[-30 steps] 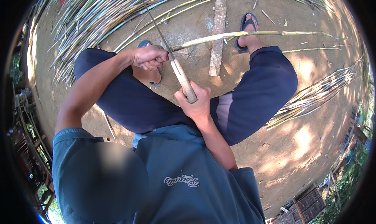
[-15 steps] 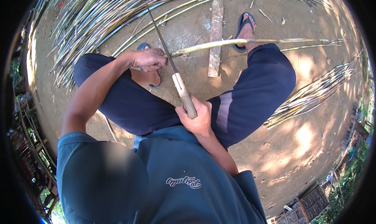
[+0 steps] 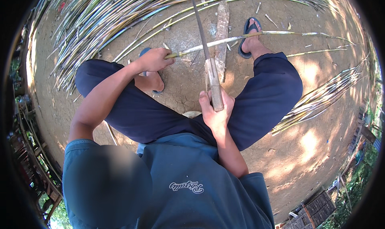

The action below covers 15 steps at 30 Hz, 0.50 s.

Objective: The person sits on the ground and uses a hand saw to cut long bamboo poles into shorter segments. They repeatedly pick up a pole, position it on a wooden block, and saw through it, then place the cut pieces aside.

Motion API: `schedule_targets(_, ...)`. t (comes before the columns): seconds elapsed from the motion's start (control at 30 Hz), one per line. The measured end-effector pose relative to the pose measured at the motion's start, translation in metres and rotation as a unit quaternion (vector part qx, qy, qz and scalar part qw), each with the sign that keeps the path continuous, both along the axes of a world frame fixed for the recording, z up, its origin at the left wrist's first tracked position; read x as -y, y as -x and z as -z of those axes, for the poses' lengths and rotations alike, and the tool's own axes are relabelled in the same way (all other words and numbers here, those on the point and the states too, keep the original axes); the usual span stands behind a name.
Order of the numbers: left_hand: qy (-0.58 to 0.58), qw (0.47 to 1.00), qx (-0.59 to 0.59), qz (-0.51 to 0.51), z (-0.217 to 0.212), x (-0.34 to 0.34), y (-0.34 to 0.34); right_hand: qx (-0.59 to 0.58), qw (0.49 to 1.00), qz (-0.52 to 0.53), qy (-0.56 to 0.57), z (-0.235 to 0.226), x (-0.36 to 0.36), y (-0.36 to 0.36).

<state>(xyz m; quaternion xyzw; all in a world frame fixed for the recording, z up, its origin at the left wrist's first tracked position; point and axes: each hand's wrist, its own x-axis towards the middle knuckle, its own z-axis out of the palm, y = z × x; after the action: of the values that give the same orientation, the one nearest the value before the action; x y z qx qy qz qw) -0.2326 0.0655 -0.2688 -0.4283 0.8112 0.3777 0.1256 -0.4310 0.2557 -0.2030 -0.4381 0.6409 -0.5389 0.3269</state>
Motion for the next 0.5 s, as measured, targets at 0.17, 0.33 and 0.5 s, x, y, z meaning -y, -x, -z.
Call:
schedule_targets(0.17,-0.093,0.994,-0.061,0.0,0.021,0.003,-0.01,0.017,0.998,-0.014,-0.061,0.009,-0.004,0.002)
schedule_targets(0.33,-0.153,0.988,-0.027,-0.021,0.007,0.003,0.0,-0.01,0.995,-0.039,-0.092,0.011,-0.014,-0.003)
schedule_targets(0.5,-0.153,0.986,-0.012,-0.068,0.013,0.005,0.001,-0.015,0.996,-0.048,-0.077,0.003,0.008,-0.003)
